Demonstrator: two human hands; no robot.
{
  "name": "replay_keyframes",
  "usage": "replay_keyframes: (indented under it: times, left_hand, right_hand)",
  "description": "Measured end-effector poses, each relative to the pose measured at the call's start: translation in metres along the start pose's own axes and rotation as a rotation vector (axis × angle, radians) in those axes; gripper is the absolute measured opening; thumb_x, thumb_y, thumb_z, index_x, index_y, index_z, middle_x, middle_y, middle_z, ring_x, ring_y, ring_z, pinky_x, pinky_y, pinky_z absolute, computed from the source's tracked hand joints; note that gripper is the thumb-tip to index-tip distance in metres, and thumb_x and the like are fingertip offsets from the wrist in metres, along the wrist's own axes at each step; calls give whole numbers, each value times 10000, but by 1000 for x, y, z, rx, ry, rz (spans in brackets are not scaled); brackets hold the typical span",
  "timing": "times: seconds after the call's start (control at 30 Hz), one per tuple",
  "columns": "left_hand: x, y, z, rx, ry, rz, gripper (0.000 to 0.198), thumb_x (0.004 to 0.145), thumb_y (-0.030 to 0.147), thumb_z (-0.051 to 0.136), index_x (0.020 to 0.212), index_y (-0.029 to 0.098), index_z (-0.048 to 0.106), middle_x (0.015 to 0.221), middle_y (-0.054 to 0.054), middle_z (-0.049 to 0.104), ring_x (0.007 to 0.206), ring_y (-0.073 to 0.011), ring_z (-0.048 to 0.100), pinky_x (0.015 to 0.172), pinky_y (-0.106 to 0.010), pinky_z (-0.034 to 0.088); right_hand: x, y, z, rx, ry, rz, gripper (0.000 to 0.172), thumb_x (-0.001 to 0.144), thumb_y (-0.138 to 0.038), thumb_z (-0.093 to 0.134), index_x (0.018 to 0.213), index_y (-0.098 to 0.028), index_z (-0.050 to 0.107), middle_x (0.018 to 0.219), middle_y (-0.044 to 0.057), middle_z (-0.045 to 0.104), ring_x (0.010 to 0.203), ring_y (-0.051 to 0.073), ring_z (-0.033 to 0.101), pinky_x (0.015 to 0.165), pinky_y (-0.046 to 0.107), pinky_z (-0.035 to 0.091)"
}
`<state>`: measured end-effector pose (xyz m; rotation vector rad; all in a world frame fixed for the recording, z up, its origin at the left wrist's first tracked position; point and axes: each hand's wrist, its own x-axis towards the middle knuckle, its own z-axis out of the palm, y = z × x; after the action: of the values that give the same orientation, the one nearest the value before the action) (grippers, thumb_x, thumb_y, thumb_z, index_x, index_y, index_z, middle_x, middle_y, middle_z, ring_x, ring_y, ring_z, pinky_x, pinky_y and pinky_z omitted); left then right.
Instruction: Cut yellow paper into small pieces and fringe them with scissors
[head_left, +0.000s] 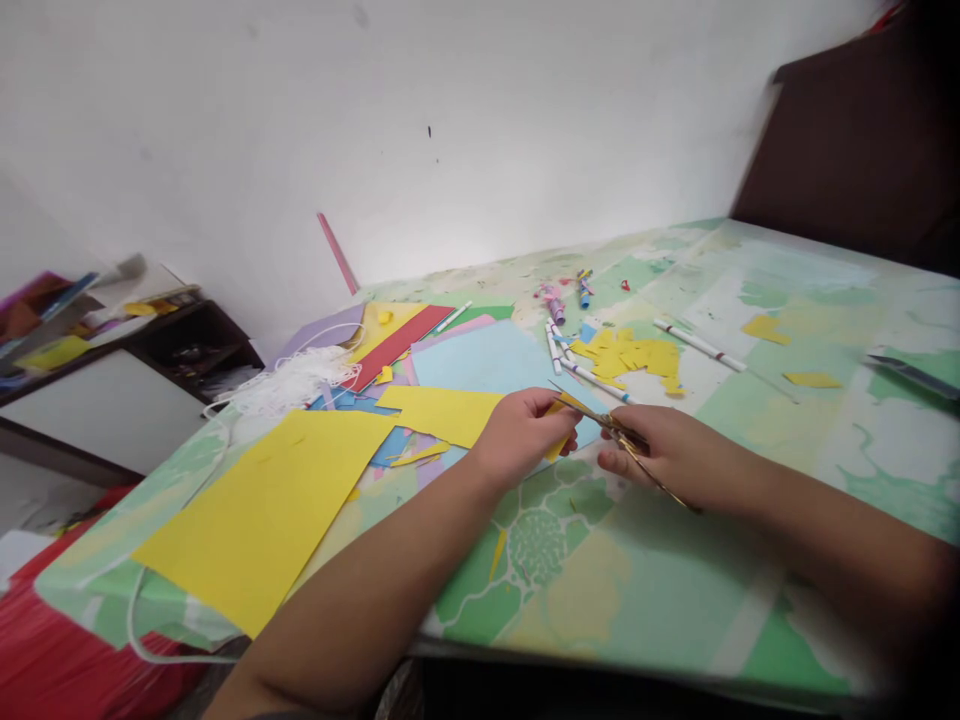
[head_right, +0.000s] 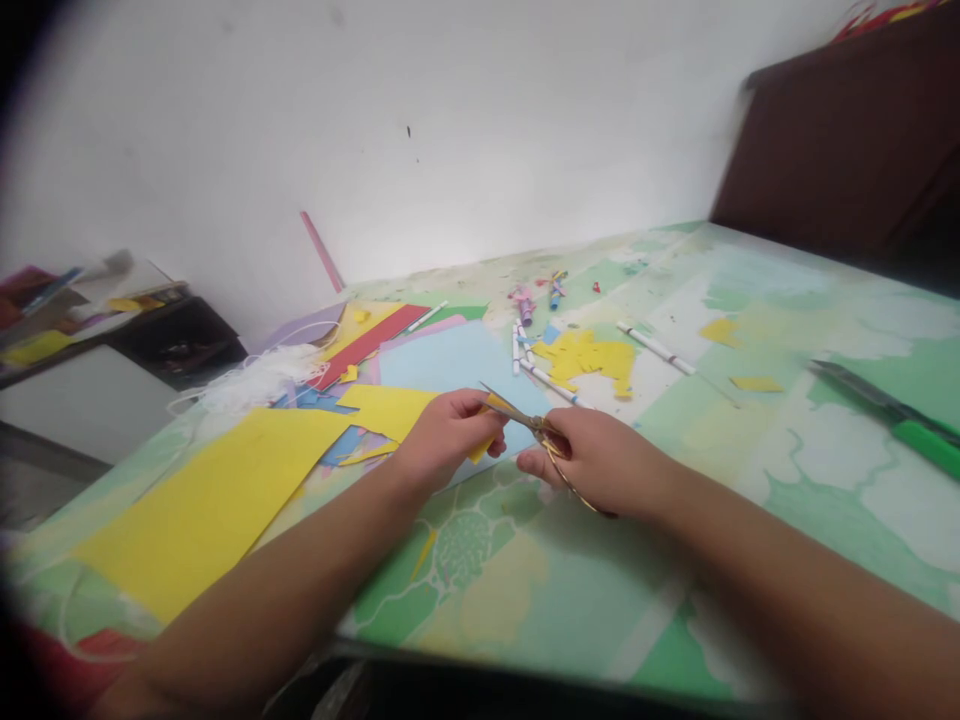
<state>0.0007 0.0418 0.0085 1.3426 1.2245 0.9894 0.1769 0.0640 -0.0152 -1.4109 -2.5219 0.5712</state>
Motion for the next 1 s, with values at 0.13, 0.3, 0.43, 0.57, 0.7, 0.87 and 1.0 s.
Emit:
replay_keyframes:
  times: [0.13,0.3,0.43,0.57,0.7,0.87,1.0]
  left_hand:
    - [-2,1,0,4,-1,8,94,687,207,550,617,148,571,496,26,517,477,-65,473,486,-193,344]
    - [-3,1,-1,13,10,-3,130,684,257,567,610,151,580,510,12,541,488,-71,469,488,-199,347]
    - [-6,2,-1,46,30,10,174,691,292,563,586,155,581,535,4,560,499,-76,465,484,-205,345]
    - [-9,5,0,72,43,14,218,703,328,559,575,152,570,553,-3,568,522,-81,483,501,-208,363]
    - [-10,8,0,43,36,8,200,727,309,539,605,152,566,555,0,564,538,-84,511,507,-203,380]
    - [-9,6,0,-28,30,22,202,714,340,580,650,149,584,579,-3,573,549,-95,535,524,-220,407]
    - [-8,4,0,-51,26,34,192,712,331,586,666,145,595,592,-8,579,551,-99,542,529,-230,416]
  right_hand:
    - [0,0,0,12,14,-7,391,761,-593,415,676,-211,424,643,11,510,597,155,477,519,264,326]
    - [-1,0,-1,-6,49,-12,388,755,-588,433,655,-213,420,620,4,503,582,150,467,512,262,310]
    - [-2,-1,-3,-14,88,-14,402,743,-590,455,614,-215,391,582,-7,476,543,137,432,500,260,293]
    - [-2,0,-5,-45,116,-44,417,741,-582,461,574,-217,348,543,-16,431,512,127,384,485,259,262]
    - [-2,-1,-6,-58,134,-30,420,727,-567,485,560,-217,323,529,-19,419,508,126,378,482,259,254]
    - [-2,-3,-8,-65,141,-3,436,716,-569,493,544,-215,305,512,-20,413,493,120,368,470,257,247]
    - [-2,-3,-9,-65,147,9,433,716,-571,494,544,-216,317,510,-19,422,490,122,374,467,258,249]
